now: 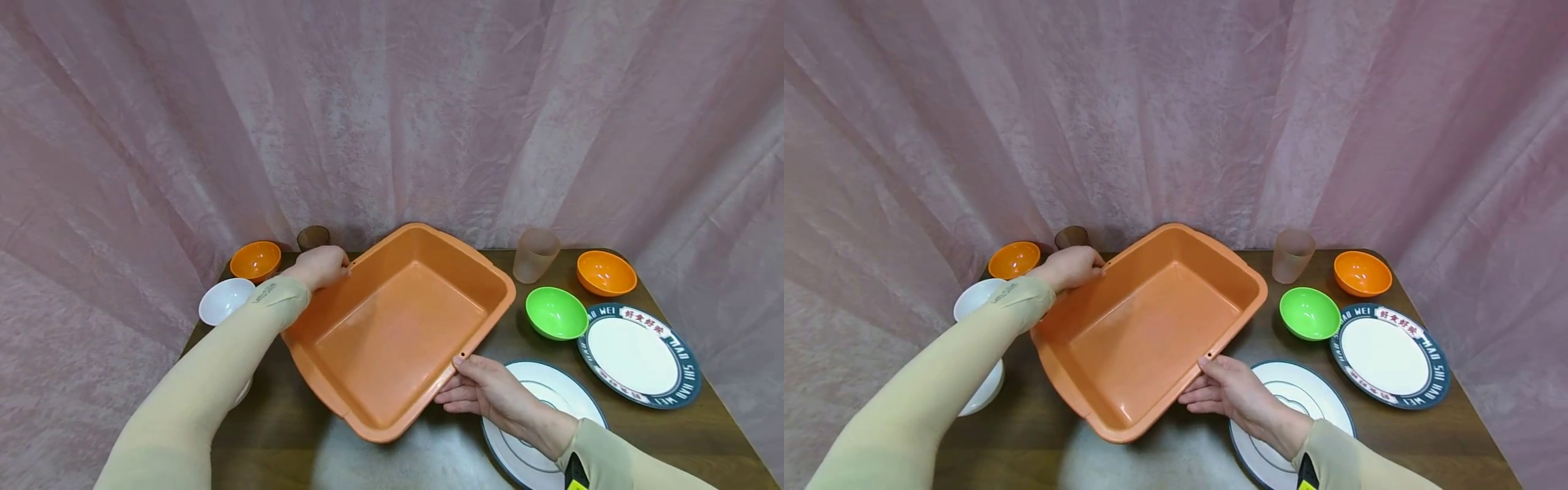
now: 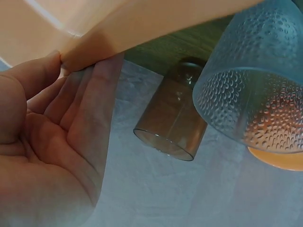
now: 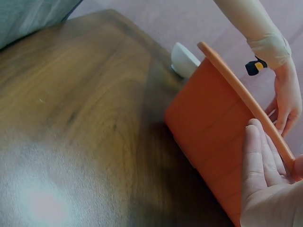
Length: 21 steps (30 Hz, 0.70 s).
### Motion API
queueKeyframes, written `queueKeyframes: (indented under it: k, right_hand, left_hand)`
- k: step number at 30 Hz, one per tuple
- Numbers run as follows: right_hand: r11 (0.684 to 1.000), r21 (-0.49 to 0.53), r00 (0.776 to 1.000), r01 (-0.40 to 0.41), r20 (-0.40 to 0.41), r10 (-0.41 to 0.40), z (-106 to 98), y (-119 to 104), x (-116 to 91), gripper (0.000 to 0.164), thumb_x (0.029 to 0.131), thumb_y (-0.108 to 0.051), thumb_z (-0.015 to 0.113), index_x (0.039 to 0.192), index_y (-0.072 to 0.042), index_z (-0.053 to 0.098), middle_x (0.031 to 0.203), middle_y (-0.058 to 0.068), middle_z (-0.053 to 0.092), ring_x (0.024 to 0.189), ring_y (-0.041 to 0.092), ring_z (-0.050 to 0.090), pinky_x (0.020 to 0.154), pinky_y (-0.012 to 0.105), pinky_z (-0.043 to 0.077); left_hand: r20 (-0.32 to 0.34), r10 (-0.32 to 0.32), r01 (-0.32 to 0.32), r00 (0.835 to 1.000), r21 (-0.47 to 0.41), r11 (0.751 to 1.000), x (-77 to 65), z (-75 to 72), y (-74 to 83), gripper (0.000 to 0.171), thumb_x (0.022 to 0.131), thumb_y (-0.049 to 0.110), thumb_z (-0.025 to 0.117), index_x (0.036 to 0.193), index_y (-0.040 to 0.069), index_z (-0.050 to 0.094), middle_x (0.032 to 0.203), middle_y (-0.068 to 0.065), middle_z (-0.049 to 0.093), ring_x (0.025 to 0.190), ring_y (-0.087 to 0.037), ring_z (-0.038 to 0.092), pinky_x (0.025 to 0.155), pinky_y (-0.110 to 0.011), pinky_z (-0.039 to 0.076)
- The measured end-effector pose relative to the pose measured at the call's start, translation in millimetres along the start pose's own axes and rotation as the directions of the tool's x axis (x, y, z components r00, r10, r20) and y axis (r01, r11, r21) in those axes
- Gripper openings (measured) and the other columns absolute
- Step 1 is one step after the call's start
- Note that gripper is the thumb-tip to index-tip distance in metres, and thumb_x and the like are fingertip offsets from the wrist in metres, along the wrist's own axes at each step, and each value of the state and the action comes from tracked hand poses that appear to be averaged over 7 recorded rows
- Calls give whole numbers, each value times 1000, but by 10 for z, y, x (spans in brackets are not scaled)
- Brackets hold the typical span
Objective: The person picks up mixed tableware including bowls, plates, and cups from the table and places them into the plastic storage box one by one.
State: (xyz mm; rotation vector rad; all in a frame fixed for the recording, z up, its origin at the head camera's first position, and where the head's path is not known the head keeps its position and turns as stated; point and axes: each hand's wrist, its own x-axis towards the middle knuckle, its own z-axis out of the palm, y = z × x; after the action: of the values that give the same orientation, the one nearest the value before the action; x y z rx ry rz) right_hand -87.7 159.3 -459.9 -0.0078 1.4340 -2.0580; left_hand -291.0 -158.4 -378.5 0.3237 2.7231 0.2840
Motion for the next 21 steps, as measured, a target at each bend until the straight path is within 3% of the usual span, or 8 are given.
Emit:
queueKeyframes:
  k: [5,16,21]
  right_hand:
    - [1000,-14,1000,-2,19,2,-68,-44,-6,44,112,-29,44,129,11,48,101,17,72,95,27,74,86,39,59]
    - [999,-36,1000,-11,2,11,-237,-135,33,41,113,-31,42,128,7,48,97,15,72,88,23,75,84,38,60]
    - [999,-31,999,-33,-14,33,-294,-183,39,47,113,-33,41,137,8,41,99,15,71,86,21,75,83,38,60]
  left_hand:
    - [5,-12,12,1000,-24,1000,-77,16,-8,22,103,24,64,115,9,75,89,-5,70,75,-22,62,67,-35,53]
    - [-65,13,-11,998,33,999,-177,114,-70,25,102,24,64,114,6,76,89,-3,70,76,-20,62,74,-38,53]
    - [-71,26,-26,997,14,1000,-238,154,-99,26,102,24,65,115,5,76,87,-3,70,74,-19,63,72,-35,54]
